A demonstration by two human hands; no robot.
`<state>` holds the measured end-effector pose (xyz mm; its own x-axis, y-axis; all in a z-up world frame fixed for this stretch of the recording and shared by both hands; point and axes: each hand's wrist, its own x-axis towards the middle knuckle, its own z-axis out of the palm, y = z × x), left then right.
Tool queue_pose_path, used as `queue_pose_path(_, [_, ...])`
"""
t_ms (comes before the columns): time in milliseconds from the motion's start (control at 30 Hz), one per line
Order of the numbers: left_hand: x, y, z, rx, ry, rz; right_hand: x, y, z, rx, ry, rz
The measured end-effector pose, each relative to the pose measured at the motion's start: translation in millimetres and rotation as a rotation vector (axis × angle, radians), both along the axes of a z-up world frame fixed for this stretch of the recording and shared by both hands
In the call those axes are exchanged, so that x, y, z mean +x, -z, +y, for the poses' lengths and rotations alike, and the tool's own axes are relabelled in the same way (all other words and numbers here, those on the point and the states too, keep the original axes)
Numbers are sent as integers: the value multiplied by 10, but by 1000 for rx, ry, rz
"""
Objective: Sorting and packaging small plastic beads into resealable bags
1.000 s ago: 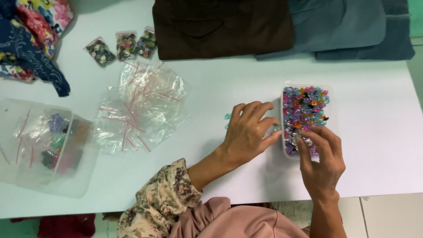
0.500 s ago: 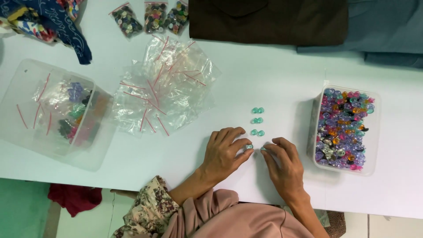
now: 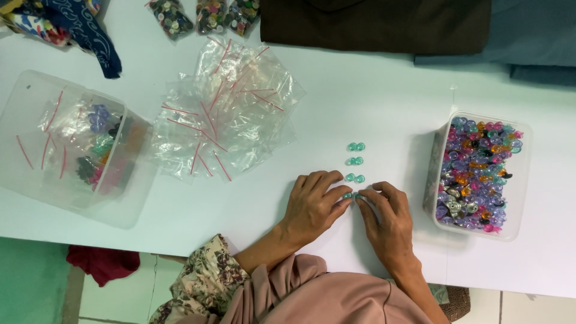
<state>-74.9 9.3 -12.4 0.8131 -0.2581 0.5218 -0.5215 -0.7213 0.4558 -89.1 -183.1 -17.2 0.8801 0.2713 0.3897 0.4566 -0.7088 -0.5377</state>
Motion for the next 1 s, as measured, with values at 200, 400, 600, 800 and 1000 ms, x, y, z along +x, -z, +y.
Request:
queue_pose_path(200, [2, -45, -3, -20, -2, 17, -1, -20, 9, 23, 3, 9])
queue_pose_path(400, [-10, 116, -52, -107, -11, 14, -33, 34, 18, 69, 104, -57])
queue_pose_path(600, [31, 33, -157, -88, 39, -52, -124, -193, -51, 206, 104, -67])
queue_pose_path(800, [234, -258, -489, -77, 135, -125, -248, -641, -280, 224, 187, -122])
queue_pose_path(1000, [512, -463, -1030, 12, 250, -193, -127, -762, -913, 105, 318, -131])
